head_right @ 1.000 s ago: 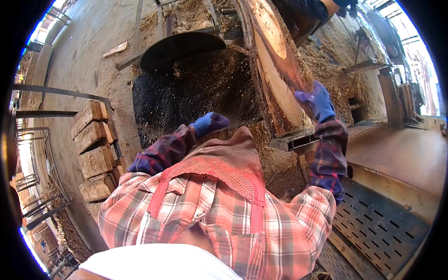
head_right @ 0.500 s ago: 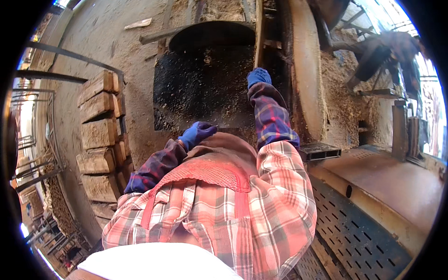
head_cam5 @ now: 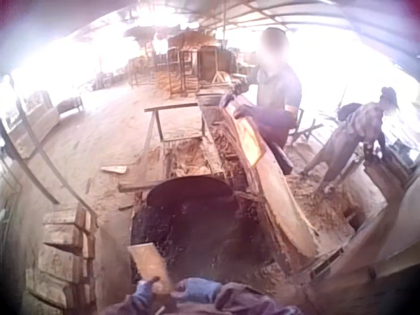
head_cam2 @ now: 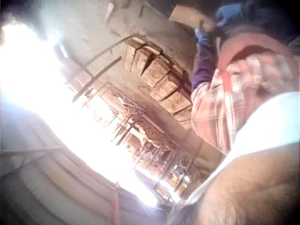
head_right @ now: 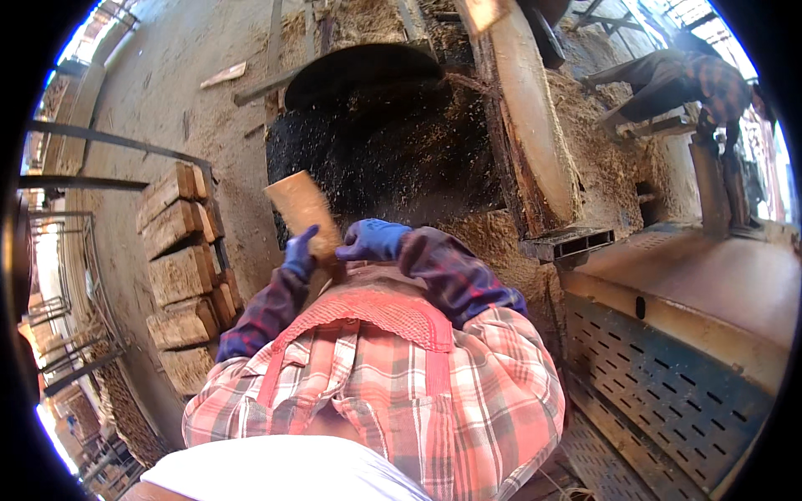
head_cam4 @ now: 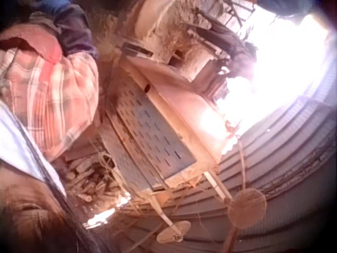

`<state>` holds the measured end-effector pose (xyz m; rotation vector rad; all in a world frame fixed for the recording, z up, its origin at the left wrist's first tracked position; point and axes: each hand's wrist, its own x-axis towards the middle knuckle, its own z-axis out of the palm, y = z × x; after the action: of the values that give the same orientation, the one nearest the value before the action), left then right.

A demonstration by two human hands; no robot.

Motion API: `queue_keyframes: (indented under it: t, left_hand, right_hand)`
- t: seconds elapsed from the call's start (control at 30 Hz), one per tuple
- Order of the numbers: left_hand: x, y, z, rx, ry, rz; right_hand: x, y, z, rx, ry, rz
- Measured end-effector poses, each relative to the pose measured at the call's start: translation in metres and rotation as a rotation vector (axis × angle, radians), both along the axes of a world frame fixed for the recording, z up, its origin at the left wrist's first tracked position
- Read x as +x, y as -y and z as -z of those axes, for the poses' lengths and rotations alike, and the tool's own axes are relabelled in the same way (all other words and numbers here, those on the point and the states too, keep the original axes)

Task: The person repeatedly picks up large rectangular timber planks from a pile and stacks them onto a growing stack. The person wears blue gloves and a plaid shirt while performing this repetitive manual labor in a lumber yard.

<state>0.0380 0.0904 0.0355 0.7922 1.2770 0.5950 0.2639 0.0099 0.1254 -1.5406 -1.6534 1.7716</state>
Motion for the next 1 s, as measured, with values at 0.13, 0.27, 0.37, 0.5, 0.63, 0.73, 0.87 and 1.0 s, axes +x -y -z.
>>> queue_keyframes:
  t: [0.13, 0.27, 0.37, 0.5, 0.63, 0.73, 0.87, 1.0]
  left_hand:
    - [-0.043, -0.107, -0.089, -0.107, 0.584, -0.117]
    - [0.009, -0.143, -0.107, 0.167, 0.626, 0.12]
    - [0.114, -0.073, -0.064, -0.122, 0.446, 0.408]
    - [0.264, 0.012, -0.048, -0.115, 0.269, 0.766]
    - [0.376, 0.057, -0.06, 0.454, -0.228, 1.029]
    - [0.419, 0.075, -0.062, 0.241, -0.202, 1.088]
    - [0.446, 0.098, -0.065, 0.286, -0.257, 0.996]
    - [0.446, 0.105, -0.078, 0.211, -0.433, 1.032]
  right_hand:
    - [0.054, 0.026, -0.052, -0.022, -0.299, 0.331]
    - [0.143, 0.057, -0.1, 0.254, -0.375, 0.611]
    - [0.281, 0.08, -0.113, 0.588, -0.581, 0.965]
    - [0.454, 0.081, -0.039, 0.678, 0.394, 0.996]
    - [0.513, 0.064, 0.055, 0.467, 0.153, 0.968]
    - [0.5, 0.062, 0.063, 0.033, -0.175, 1.192]
    - [0.468, 0.06, 0.02, -0.079, -0.288, 1.308]
    - [0.442, 0.055, 0.001, -0.17, -0.293, 1.326]
